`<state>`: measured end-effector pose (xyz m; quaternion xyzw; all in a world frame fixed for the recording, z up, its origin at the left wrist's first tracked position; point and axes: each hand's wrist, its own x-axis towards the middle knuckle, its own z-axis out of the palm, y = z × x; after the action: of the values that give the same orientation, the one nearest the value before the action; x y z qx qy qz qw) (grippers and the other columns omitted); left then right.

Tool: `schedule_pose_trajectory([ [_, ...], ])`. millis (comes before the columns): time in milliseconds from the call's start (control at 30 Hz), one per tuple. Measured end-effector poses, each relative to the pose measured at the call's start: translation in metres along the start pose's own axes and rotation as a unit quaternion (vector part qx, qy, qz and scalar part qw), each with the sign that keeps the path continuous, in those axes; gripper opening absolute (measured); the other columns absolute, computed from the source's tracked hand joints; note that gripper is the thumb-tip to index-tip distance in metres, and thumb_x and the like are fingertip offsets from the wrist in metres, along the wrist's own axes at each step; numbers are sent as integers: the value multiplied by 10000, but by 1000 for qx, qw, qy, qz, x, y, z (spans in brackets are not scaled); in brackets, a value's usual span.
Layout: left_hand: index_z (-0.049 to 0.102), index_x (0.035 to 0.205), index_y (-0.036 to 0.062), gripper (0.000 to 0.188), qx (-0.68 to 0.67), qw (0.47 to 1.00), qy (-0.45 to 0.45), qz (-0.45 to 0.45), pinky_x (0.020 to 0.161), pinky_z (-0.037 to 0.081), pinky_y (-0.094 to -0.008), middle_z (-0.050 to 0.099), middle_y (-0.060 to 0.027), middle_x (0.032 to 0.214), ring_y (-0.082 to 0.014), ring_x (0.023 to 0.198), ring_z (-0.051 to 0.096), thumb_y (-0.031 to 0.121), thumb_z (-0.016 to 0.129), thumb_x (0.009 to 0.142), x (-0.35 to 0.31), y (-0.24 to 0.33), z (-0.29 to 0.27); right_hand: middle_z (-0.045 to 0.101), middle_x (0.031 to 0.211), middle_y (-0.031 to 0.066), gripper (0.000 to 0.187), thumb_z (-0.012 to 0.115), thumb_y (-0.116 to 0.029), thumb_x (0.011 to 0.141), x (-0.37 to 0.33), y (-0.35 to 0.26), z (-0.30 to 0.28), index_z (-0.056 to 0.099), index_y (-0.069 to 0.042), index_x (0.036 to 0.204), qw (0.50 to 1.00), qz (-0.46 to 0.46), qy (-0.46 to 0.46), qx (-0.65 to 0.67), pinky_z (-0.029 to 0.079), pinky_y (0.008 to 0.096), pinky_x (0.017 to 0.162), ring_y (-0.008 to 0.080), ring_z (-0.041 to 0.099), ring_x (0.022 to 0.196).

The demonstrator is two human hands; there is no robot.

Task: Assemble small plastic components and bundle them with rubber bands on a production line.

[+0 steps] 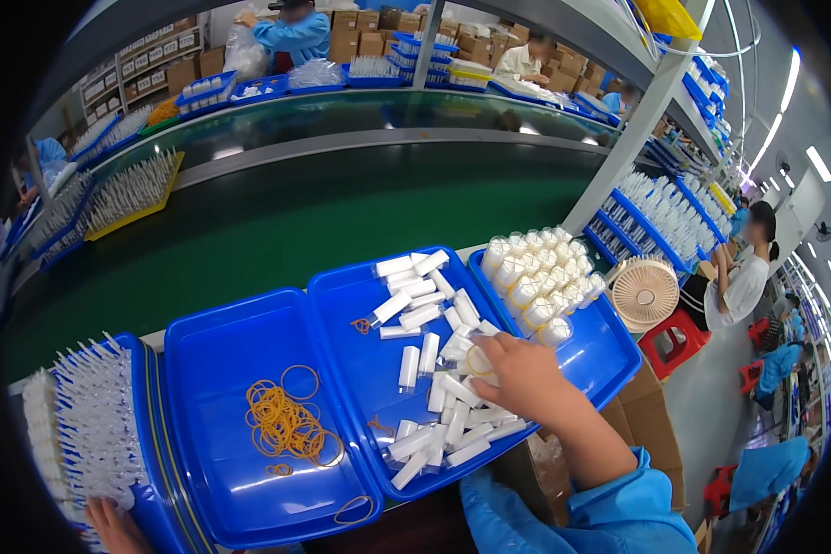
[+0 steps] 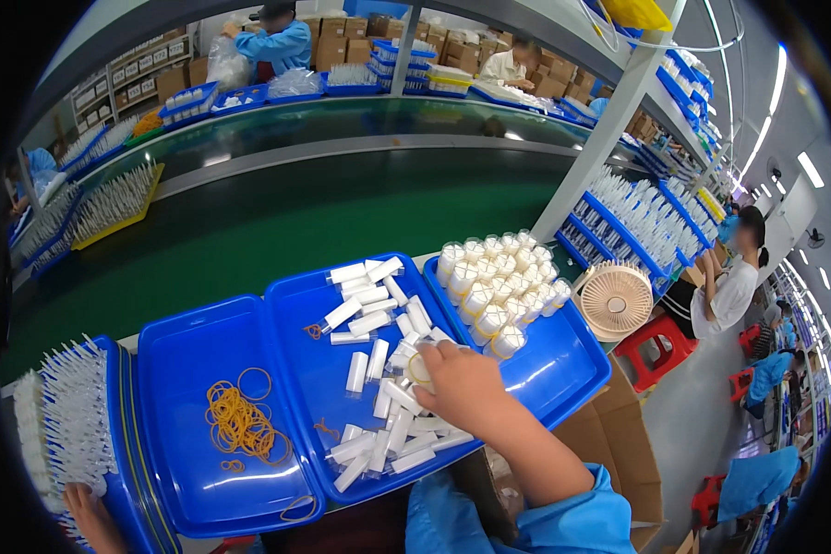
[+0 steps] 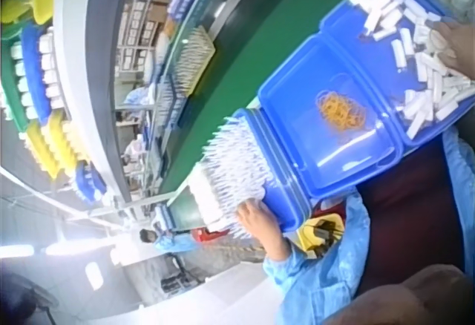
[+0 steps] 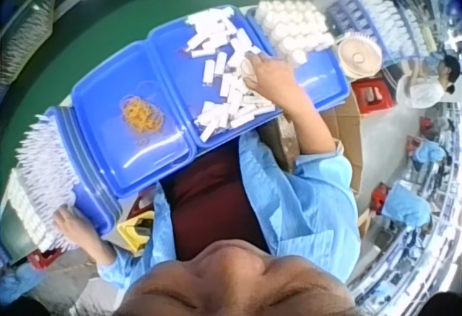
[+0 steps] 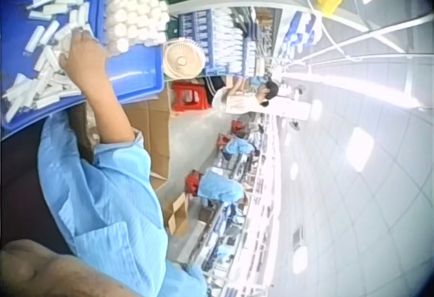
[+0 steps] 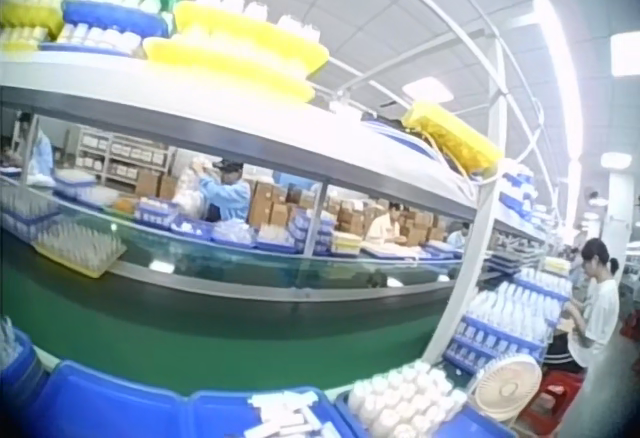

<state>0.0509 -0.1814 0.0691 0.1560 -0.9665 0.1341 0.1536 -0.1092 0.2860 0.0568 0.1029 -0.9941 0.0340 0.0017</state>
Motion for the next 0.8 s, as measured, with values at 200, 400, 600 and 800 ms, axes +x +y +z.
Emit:
schedule_pose_trajectory([
  [200, 595, 901, 29, 176, 32, 999, 8, 22, 772, 391, -414, 575, -149, 907, -337, 813, 513, 163, 525, 810, 4, 8, -6, 556, 894, 121, 391, 619, -253, 747, 45, -19, 37, 539, -97, 1096, 990, -90, 60, 89, 499, 388, 662, 306, 599, 765],
  [400, 590, 936, 19, 193, -9, 999, -50, 4, 759, 395, -413, 569, -163, 906, -344, 817, 511, 143, 531, 801, 1, -5, -10, 532, 965, 154, 320, 634, -159, 749, 65, -34, 20, 558, -55, 1042, 950, -167, 25, 262, 485, 377, 669, 294, 598, 741],
  [600, 582, 994, 10, 206, -67, 998, 12, -5, 752, 434, -417, 584, -183, 913, -378, 848, 544, 96, 542, 812, -17, -14, -15, 603, 808, 91, 172, 649, -152, 723, 46, -32, 8, 600, -64, 862, 979, -140, 54, 142, 480, 371, 657, 260, 597, 746],
  [800, 572, 984, -24, 169, -150, 959, 222, -90, 597, 472, -300, 593, -151, 843, -252, 706, 583, 72, 555, 846, -20, 15, -37, 595, 776, 78, 184, 656, -149, 684, 51, -43, 41, 596, -76, 842, 978, -195, 71, 30, 462, 360, 695, 254, 560, 793],
])
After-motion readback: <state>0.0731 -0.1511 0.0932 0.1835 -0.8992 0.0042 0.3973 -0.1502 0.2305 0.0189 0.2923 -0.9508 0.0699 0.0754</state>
